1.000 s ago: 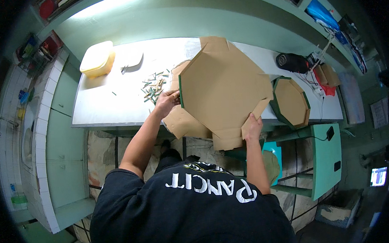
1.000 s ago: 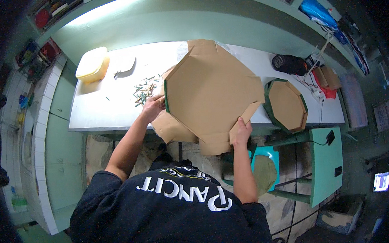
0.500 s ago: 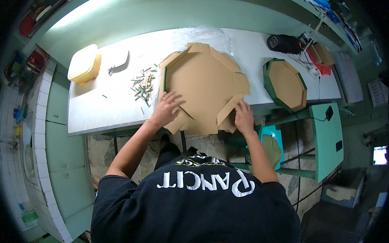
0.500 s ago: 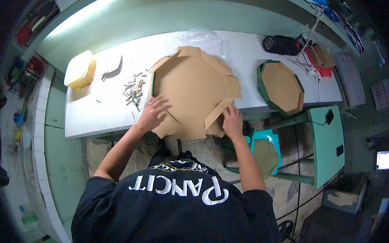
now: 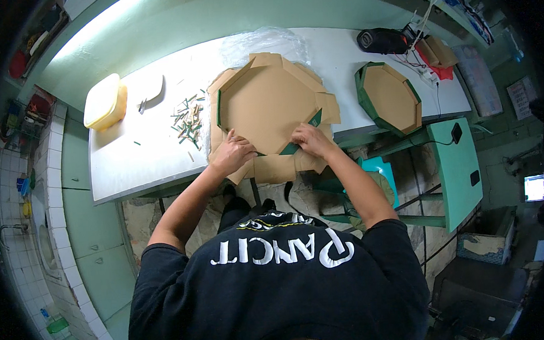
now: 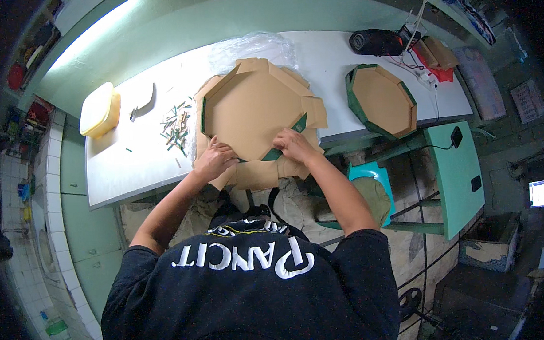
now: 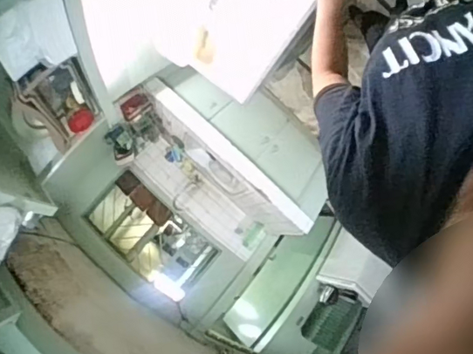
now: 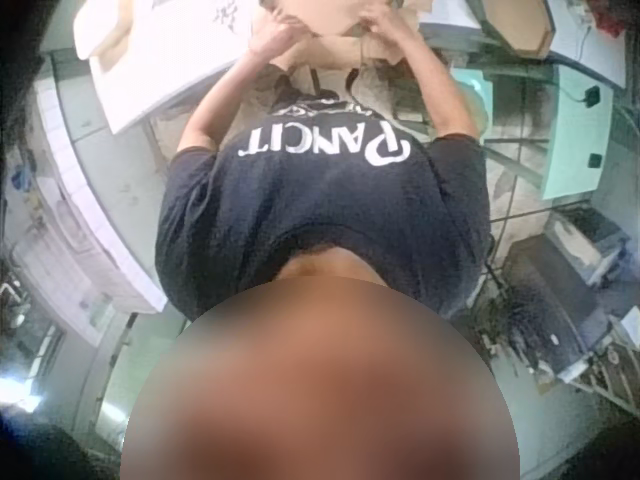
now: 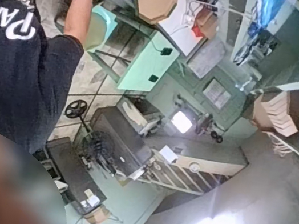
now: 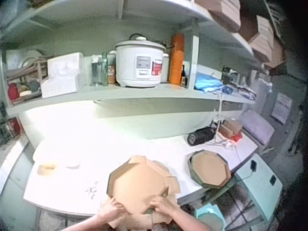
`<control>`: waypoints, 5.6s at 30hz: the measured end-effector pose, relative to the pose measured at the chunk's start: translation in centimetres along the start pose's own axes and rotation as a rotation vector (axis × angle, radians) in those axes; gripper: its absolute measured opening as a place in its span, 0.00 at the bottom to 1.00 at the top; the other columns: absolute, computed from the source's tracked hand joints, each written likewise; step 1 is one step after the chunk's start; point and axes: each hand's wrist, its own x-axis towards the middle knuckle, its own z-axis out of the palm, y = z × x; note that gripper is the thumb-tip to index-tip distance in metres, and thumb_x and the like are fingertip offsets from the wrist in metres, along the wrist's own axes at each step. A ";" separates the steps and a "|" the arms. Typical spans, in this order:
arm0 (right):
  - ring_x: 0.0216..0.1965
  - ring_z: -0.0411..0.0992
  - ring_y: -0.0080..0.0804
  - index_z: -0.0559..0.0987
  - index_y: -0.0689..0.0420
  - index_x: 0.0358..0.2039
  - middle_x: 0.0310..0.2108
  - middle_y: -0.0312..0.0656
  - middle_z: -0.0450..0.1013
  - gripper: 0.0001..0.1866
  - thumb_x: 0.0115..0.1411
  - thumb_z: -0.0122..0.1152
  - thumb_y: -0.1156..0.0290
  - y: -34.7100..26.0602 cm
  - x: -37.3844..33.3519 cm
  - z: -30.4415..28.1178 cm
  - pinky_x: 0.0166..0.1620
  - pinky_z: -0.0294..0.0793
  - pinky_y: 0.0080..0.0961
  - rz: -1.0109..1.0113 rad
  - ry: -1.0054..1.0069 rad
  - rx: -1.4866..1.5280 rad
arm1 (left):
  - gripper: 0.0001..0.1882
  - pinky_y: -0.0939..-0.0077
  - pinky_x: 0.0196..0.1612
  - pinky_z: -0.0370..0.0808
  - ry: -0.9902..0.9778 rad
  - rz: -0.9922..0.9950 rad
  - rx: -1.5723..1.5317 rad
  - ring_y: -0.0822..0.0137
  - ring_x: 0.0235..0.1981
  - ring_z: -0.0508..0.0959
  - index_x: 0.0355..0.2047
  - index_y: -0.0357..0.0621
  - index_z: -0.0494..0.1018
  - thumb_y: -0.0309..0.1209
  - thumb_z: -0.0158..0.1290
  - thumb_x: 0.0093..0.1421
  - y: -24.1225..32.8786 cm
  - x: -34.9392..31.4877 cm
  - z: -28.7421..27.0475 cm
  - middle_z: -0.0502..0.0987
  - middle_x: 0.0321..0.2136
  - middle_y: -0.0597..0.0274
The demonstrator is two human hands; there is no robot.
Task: The person stacks green pancit boxes, then assembles octagonal cardboard boxes by folding and taping the edges on a white countertop. The person handles the boxes one at a time and places completed units aside.
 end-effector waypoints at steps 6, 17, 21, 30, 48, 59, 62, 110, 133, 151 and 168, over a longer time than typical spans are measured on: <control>0.64 0.56 0.48 0.70 0.59 0.55 0.59 0.49 0.63 0.32 0.47 0.61 0.70 -1.7 -3.9 0.1 0.66 0.51 0.49 -0.255 0.106 -0.363 | 0.09 0.46 0.65 0.52 0.133 -0.004 -0.082 0.59 0.51 0.74 0.39 0.49 0.77 0.32 0.55 0.57 0.4 -0.5 1.7 0.79 0.38 0.63; 0.69 0.46 0.45 0.58 0.67 0.62 0.67 0.53 0.48 0.50 0.49 0.61 0.43 -4.0 -5.9 0.5 0.68 0.40 0.47 -0.177 0.056 -0.495 | 0.26 0.47 0.66 0.50 0.143 0.257 -0.072 0.53 0.64 0.60 0.51 0.44 0.73 0.42 0.58 0.54 -0.3 -1.6 1.6 0.72 0.54 0.57; 0.65 0.54 0.45 0.65 0.67 0.57 0.62 0.52 0.59 0.37 0.54 0.61 0.54 -3.2 -5.5 1.2 0.67 0.47 0.45 -0.193 0.196 -0.478 | 0.27 0.45 0.67 0.45 0.130 0.259 -0.083 0.54 0.65 0.59 0.52 0.42 0.71 0.44 0.56 0.56 0.2 -1.9 1.0 0.73 0.52 0.55; 0.42 0.69 0.43 0.75 0.57 0.41 0.36 0.44 0.71 0.13 0.58 0.59 0.65 -4.0 -2.1 0.4 0.54 0.63 0.41 0.122 0.404 0.410 | 0.08 0.52 0.63 0.50 0.247 -0.203 -0.351 0.62 0.44 0.75 0.35 0.44 0.75 0.34 0.51 0.62 0.8 0.3 2.3 0.78 0.30 0.57; 0.36 0.66 0.35 0.73 0.53 0.24 0.28 0.37 0.66 0.09 0.40 0.62 0.70 -6.8 -0.6 0.3 0.44 0.64 0.35 -0.212 0.504 -0.390 | 0.10 0.52 0.61 0.55 0.540 -0.053 0.141 0.66 0.46 0.72 0.33 0.49 0.76 0.39 0.58 0.54 2.0 0.3 -1.2 0.75 0.34 0.66; 0.50 0.65 0.35 0.77 0.48 0.45 0.45 0.36 0.67 0.25 0.46 0.67 0.56 -14.9 -1.3 -3.3 0.53 0.59 0.36 -0.169 0.764 -0.448 | 0.16 0.59 0.44 0.79 0.674 -0.773 -1.835 0.58 0.43 0.77 0.51 0.42 0.63 0.26 0.47 0.63 2.4 1.9 1.2 0.72 0.45 0.57; 0.54 0.64 0.39 0.72 0.51 0.53 0.51 0.39 0.66 0.33 0.48 0.68 0.54 -14.3 -5.9 -9.5 0.55 0.60 0.38 -0.047 1.125 -0.425 | 0.18 0.54 0.49 0.77 0.604 -0.774 -1.725 0.58 0.48 0.75 0.52 0.42 0.64 0.20 0.46 0.61 0.1 0.9 -0.5 0.71 0.47 0.57; 0.51 0.68 0.39 0.77 0.52 0.42 0.45 0.40 0.72 0.12 0.56 0.55 0.68 -2.2 -7.1 0.4 0.61 0.59 0.44 -0.007 0.518 -0.494 | 0.11 0.50 0.64 0.55 0.093 0.068 -0.066 0.60 0.51 0.72 0.39 0.51 0.76 0.37 0.57 0.56 -0.2 0.2 0.1 0.76 0.40 0.64; 0.66 0.51 0.50 0.65 0.68 0.57 0.64 0.53 0.55 0.34 0.48 0.57 0.70 -4.9 -5.2 2.2 0.66 0.47 0.51 -0.150 0.215 -0.439 | 0.06 0.51 0.63 0.58 0.162 0.034 -0.134 0.63 0.47 0.75 0.33 0.49 0.76 0.34 0.56 0.56 -1.3 -0.5 1.6 0.79 0.34 0.64; 0.54 0.66 0.44 0.73 0.62 0.48 0.46 0.49 0.71 0.24 0.58 0.56 0.56 -4.7 -4.5 2.1 0.67 0.45 0.49 -0.122 0.399 -0.336 | 0.20 0.48 0.66 0.50 0.106 0.187 -0.027 0.57 0.57 0.68 0.41 0.45 0.75 0.47 0.57 0.56 -1.1 -1.7 -0.3 0.77 0.43 0.59; 0.45 0.68 0.39 0.77 0.54 0.36 0.37 0.41 0.69 0.17 0.48 0.66 0.58 -4.5 -2.3 2.5 0.55 0.61 0.37 -0.168 0.374 -0.202 | 0.16 0.48 0.64 0.50 0.128 -0.046 0.128 0.66 0.51 0.70 0.39 0.55 0.77 0.44 0.59 0.51 0.8 -0.3 1.2 0.72 0.42 0.69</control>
